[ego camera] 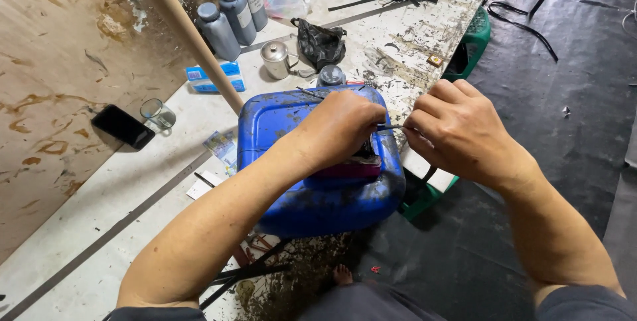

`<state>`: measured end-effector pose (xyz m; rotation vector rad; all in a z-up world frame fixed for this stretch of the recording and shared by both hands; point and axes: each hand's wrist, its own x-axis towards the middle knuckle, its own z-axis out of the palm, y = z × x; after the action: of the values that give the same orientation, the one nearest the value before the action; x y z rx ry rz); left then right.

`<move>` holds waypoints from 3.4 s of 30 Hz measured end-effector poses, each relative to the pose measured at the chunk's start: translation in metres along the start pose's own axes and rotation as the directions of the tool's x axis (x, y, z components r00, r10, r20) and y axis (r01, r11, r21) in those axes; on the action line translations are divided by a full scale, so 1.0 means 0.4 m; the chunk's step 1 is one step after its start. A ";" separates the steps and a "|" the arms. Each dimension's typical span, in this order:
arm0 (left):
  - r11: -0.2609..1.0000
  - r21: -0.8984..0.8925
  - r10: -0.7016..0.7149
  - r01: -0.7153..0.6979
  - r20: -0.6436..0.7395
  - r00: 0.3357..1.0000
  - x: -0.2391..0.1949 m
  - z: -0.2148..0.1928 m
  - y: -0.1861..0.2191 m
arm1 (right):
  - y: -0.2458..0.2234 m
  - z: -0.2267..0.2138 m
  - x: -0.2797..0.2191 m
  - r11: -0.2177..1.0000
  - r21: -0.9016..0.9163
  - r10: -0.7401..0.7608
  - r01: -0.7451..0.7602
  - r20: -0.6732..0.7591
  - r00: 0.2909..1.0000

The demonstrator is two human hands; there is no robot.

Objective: The person is applying a finish to the edges of leather straps using a tabletop applicator machine and then hanging them on a vertical drying rack.

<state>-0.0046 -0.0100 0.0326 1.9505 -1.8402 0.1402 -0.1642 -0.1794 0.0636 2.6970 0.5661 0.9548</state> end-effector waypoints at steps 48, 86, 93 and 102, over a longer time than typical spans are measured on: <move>0.985 -0.121 0.027 -0.124 -0.596 0.803 -0.097 0.005 0.208 | -0.116 -0.133 -0.072 0.981 -0.147 0.105 -0.128 -0.152 0.983; 0.546 -0.729 -0.801 0.413 -0.309 0.513 -0.432 -0.090 0.634 | -0.476 -0.148 -0.228 0.976 0.218 0.110 -0.014 -0.433 0.894; 0.425 -0.764 -0.904 0.485 -0.329 0.274 -0.550 -0.106 0.721 | -0.538 -0.166 -0.215 0.948 0.300 0.039 0.106 -0.441 0.897; 0.416 -0.826 -0.892 0.382 -0.452 -0.006 -0.634 -0.082 0.876 | -0.578 -0.210 -0.190 0.863 0.389 -0.064 0.321 -0.547 0.835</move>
<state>-0.3622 0.2343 0.0553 1.5789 0.0108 0.2886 -0.3375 0.0033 0.0088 2.6566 1.3161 1.6865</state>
